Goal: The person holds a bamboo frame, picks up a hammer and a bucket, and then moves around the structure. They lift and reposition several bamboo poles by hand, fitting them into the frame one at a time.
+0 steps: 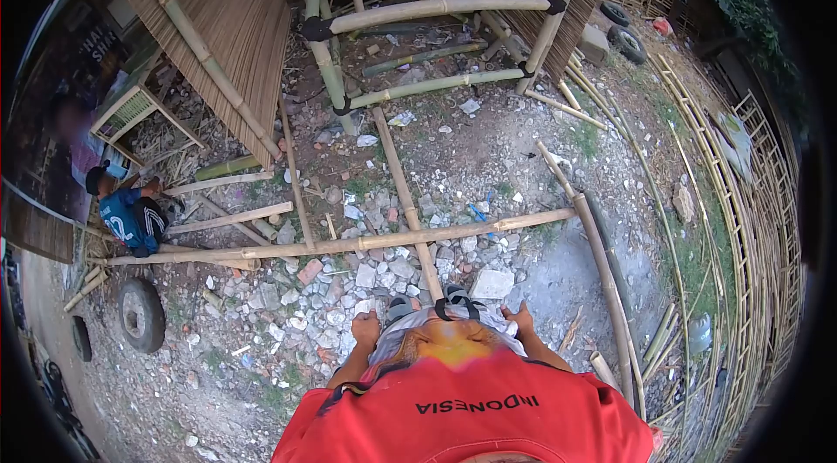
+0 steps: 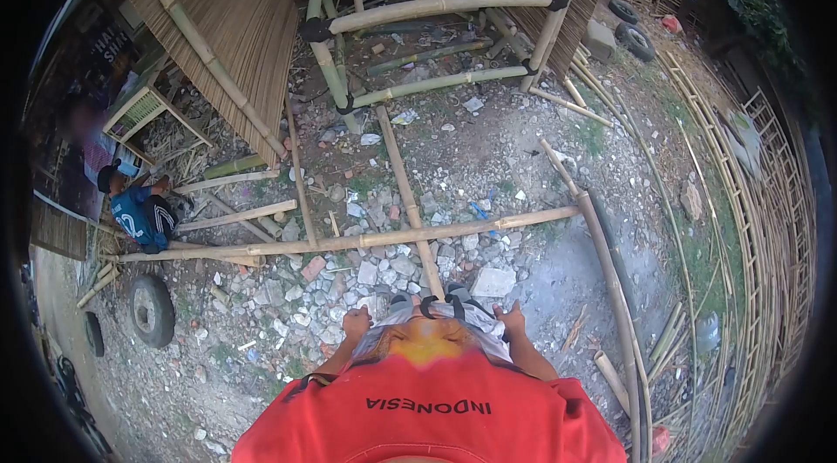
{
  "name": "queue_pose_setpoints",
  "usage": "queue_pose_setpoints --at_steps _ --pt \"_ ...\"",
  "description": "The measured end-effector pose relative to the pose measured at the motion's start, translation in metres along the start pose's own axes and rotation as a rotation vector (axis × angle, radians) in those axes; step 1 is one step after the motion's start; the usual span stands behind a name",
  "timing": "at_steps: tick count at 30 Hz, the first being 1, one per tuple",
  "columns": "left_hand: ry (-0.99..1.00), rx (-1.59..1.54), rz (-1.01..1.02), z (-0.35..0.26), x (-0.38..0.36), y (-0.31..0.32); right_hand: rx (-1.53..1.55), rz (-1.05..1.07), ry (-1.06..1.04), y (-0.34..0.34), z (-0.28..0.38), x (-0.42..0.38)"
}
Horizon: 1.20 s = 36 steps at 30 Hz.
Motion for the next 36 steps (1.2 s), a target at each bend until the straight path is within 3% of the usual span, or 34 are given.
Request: queue_pose_setpoints --at_steps 5,8,30,36 --pt "-0.139 -0.206 -0.003 -0.014 -0.008 -0.005 -0.011 -0.028 -0.031 0.002 -0.003 0.003" --pt "-0.079 -0.068 -0.042 -0.008 -0.004 -0.004 -0.030 -0.060 -0.049 0.004 -0.005 0.005" --pt "-0.092 -0.008 -0.025 0.005 0.001 -0.002 -0.090 -0.025 -0.035 0.001 0.001 0.000" --pt "0.028 -0.035 -0.028 0.011 0.000 -0.002 -0.106 -0.040 -0.054 0.002 0.000 0.001"
Point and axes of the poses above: each hand's wrist, its own x-axis towards the middle knuckle, its own y-axis out of the palm, z = x × y, the point moved 1 cm from there along x, towards the middle knuckle, and after that the axes turned 10 degrees about y, right-handed, at the moved point
